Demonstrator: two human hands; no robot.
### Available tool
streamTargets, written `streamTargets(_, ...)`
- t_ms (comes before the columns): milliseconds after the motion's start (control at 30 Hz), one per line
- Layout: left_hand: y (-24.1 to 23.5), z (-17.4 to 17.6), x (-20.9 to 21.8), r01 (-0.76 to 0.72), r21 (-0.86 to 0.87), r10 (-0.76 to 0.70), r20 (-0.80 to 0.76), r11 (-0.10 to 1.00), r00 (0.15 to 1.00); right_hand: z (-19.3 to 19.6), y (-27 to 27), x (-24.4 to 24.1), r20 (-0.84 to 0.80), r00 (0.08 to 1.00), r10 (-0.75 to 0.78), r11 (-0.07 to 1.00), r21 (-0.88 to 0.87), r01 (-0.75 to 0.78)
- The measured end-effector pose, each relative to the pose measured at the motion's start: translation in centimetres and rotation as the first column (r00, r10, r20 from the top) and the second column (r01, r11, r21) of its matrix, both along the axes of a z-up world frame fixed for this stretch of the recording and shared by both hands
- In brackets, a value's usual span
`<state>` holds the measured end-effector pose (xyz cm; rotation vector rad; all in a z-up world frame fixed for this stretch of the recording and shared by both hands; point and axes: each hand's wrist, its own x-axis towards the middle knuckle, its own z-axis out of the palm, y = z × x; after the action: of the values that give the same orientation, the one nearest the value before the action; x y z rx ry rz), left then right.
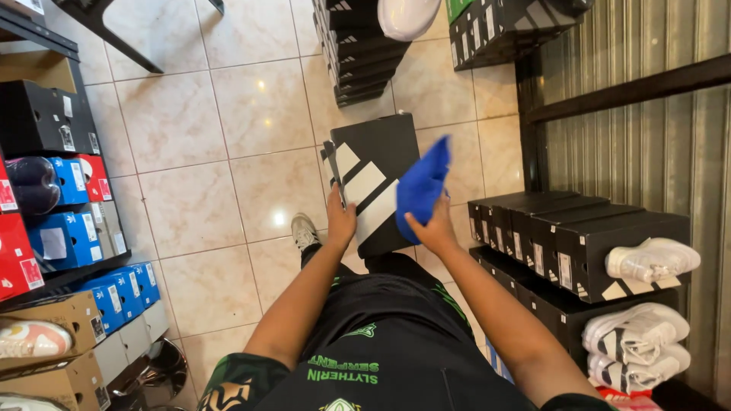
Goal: Wiping dust off shoe boxes with a cloth and organizing them into stacks.
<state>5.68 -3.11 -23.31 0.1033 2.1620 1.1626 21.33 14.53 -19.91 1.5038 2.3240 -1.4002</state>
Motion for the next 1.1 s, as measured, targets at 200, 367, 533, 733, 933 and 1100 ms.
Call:
streamTargets(200,1.9,-1.3,1.3,-0.063,-0.021,0.065,0.130,0.998,0.989,-5.7,-2.9,-1.1,-0.059,0.951,0.303,0.791,0.572,-0.216)
streamTargets(367,2.4,-2.7,0.3,-0.196,0.013,0.192,0.153,0.980,0.969,-4.7,-4.5,-0.4,0.112,0.540,0.834,0.378,0.596,-0.708)
streamTargets(533,2.8,-2.8,0.4,-0.117,0.069,0.105,0.163,0.991,0.981,-8.6,4.6,-2.8,0.116,0.512,0.851,0.290,0.710,-0.642)
streamTargets(733,3.7,-1.5,0.5,-0.118,0.017,0.118,0.011,0.993,0.993,-11.0,8.4,-15.4,-0.024,0.891,0.454,0.558,0.787,-0.263)
streamTargets(933,3.9,-5.1,-0.2,-0.166,0.028,0.168,-0.141,0.986,0.976,-8.0,0.6,-20.9,-0.013,0.849,0.528,0.607,0.705,-0.367)
streamTargets(1100,3.2,-6.0,-0.5,-0.155,-0.011,0.147,-0.259,0.988,0.955,-10.3,7.1,-22.3,0.094,0.516,0.851,0.228,0.820,-0.525)
